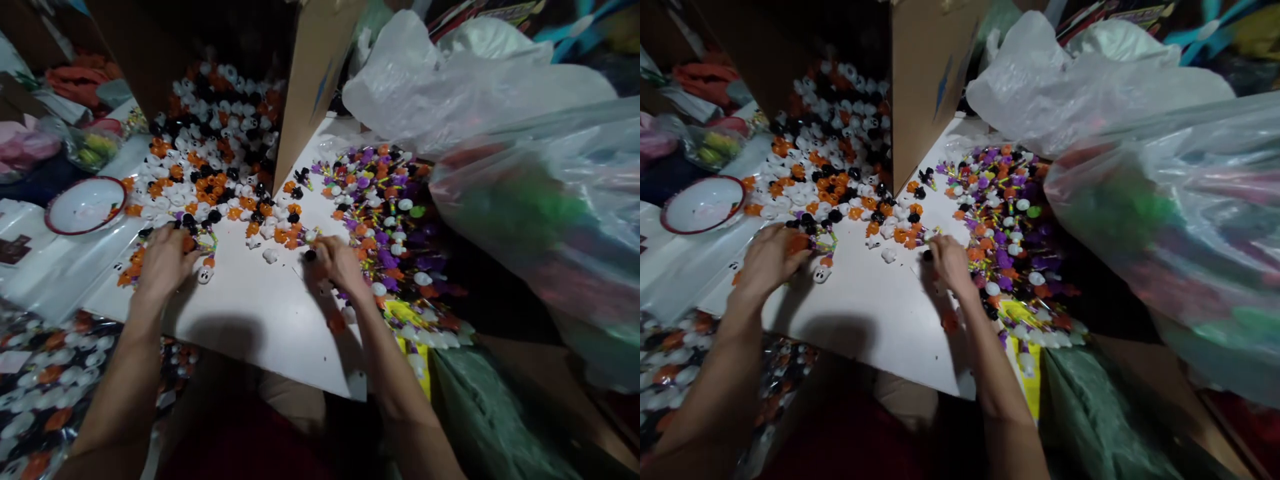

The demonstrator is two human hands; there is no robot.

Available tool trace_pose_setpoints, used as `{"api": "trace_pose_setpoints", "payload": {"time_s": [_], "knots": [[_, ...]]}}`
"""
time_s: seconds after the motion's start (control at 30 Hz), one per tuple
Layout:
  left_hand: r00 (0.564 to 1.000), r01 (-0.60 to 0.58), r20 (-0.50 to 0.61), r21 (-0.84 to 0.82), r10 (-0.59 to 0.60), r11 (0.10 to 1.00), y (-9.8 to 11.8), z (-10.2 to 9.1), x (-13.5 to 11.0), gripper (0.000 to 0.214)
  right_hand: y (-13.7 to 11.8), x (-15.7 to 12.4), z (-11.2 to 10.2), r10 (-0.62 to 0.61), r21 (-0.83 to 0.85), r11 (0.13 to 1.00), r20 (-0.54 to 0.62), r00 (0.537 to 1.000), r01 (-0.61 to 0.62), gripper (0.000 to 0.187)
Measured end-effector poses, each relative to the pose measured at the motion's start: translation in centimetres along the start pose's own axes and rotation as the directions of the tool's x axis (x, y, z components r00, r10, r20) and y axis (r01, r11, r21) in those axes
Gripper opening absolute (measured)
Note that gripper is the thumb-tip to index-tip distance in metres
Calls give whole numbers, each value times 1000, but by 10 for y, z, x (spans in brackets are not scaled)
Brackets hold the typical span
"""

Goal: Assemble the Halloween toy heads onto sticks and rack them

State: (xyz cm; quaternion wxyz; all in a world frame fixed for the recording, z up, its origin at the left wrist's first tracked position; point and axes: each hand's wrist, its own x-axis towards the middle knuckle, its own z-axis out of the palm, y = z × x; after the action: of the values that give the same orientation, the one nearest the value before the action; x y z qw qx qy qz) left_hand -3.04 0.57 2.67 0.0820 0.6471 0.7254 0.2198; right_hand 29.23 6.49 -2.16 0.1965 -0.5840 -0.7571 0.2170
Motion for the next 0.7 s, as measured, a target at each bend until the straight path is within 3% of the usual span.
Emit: {"api": "trace_pose_setpoints", "payload": {"time_s": [0.03,0.1,0.17,0.23,0.33,0.4,0.43,0.47,0.53,0.6,0.63,0.7], "knots": [[1000,-22,24,113,19,993,7,9,14,31,13,22,-5,0,-126,992,-22,1000,-3,34],[988,-75,142,146,54,986,28,39,37,29,32,61,-9,-26,-298,953,88,996,51,35],[952,-61,305,103,27,993,49,75,52,24,41,90,-8,-47,-360,922,263,964,143,34],[929,8,369,46,-24,999,60,103,58,21,42,106,-8,-63,-359,911,360,931,201,27],[944,89,324,-54,-67,995,51,118,49,18,32,97,-14,-87,-342,914,354,931,216,21],[954,207,275,-314,-120,927,37,115,33,22,17,69,-15,-144,-293,930,270,952,223,22],[952,268,264,-482,-153,834,32,111,23,26,6,50,-13,-194,-250,937,214,957,245,24],[945,322,269,-655,-187,684,28,107,12,29,-7,28,-8,-253,-199,940,144,957,278,25],[919,378,322,-883,-227,278,27,99,-7,33,-33,-15,7,-388,-139,905,116,914,402,26],[888,384,391,-920,-243,-79,35,93,-22,31,-56,-51,23,-449,-142,877,94,889,458,29],[869,376,424,-901,-256,-216,39,90,-27,28,-64,-64,29,-448,-153,878,72,891,453,30],[835,377,474,-863,-280,-337,50,86,-34,21,-74,-79,35,-415,-193,890,28,909,412,32]]}}
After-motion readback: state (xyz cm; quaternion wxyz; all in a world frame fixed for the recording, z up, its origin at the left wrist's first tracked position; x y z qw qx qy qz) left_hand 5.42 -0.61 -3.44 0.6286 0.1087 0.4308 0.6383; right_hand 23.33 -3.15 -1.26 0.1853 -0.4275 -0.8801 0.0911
